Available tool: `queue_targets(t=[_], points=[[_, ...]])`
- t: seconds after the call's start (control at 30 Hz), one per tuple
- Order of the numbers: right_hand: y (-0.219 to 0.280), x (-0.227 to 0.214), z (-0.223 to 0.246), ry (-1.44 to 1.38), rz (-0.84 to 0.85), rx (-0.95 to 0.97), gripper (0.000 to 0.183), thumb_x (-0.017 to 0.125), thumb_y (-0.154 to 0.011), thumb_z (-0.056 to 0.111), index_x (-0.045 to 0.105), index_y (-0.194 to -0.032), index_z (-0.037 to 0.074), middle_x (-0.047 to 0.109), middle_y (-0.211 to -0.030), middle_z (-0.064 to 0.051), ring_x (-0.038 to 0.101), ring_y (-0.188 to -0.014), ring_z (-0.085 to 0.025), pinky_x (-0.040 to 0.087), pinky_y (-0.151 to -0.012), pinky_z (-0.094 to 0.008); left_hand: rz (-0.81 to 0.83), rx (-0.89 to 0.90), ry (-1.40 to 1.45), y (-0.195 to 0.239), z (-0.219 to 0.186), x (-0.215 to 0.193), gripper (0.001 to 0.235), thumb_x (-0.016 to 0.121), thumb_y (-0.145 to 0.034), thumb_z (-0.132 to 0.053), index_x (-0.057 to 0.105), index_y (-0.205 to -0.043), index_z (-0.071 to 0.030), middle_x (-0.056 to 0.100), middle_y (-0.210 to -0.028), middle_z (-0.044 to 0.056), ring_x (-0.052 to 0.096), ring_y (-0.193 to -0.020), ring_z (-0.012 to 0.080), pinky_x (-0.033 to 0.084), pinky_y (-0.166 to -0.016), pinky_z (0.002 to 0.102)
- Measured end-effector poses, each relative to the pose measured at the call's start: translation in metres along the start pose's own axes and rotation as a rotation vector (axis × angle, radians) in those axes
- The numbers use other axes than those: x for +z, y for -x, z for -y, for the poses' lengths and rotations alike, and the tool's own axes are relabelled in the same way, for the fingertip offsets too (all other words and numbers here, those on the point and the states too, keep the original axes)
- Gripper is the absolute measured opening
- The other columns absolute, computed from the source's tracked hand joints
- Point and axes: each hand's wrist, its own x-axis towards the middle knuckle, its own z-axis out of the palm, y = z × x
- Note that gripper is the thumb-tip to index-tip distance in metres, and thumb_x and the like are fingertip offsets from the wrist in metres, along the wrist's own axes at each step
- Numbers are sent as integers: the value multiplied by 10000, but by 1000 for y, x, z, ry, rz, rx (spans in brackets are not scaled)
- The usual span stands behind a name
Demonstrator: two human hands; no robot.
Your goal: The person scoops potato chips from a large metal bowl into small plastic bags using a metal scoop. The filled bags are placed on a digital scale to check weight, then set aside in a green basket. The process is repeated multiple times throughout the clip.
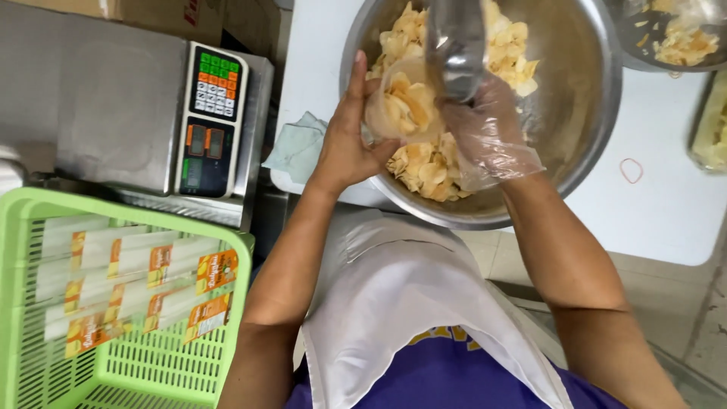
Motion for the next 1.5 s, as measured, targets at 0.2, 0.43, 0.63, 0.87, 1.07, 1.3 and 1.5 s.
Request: queue_targets(t=[0.2,0.43,0.63,0.87,1.07,1.3,1.5], points=[[-5,35,-2,116,21,29,210,668,-989,-10,623,-874,160,603,-780,31,524,-638,-83,431,-542,-238,-78,-91,39,33,36,-14,1223,920,-884,-360,-8,-1665,-204,488,-1544,158,499,-1447,296,417,-1235,426],[7,29,29,354,57,-117,244,602,-1057,-32,582,-862,114,605,-772,-19,556,-648,-117,488,-557,-258,-100,-176,-6,41,50,-6,1203,938,-834,-321,68,-1656,-197,527,-1433,137,552,-1342,275,473,-1171,393],[8,26,31,379,5,-64,185,632,-1024,-43,622,-902,96,645,-837,-40,592,-703,-143,531,-614,-284,-85,-115,-36,39,60,-7,1175,920,-854,-335,72,-1659,-210,542,-1436,128,549,-1342,278,479,-1142,428],[13,21,49,272,-109,35,232,667,-1001,-53,614,-831,95,604,-734,-29,580,-613,-127,525,-521,-285,-101,-109,-4,39,53,-13,1152,923,-866,-341,98,-1659,-208,527,-1468,123,563,-1347,281,480,-1162,407],[10,21,42,348,-69,15,195,629,-1048,-77,651,-925,73,666,-829,-60,608,-617,-124,531,-481,-237,-116,-160,68,34,46,-15,1123,918,-842,-323,147,-1651,-205,563,-1362,81,604,-1280,242,547,-1057,355],[9,7,28,336,-19,135,250,636,-1035,-7,583,-846,147,594,-791,-9,548,-641,-108,470,-529,-233,-82,-133,73,31,45,-9,1162,946,-830,-290,126,-1645,-173,612,-1412,114,592,-1347,258,470,-1169,392],[10,-10,38,221,-16,112,263,646,-991,-15,565,-805,152,551,-710,16,526,-596,-105,472,-508,-254,-104,-194,15,40,38,2,1188,916,-834,-430,90,-1652,-187,505,-1513,167,530,-1405,283,453,-1156,414]])
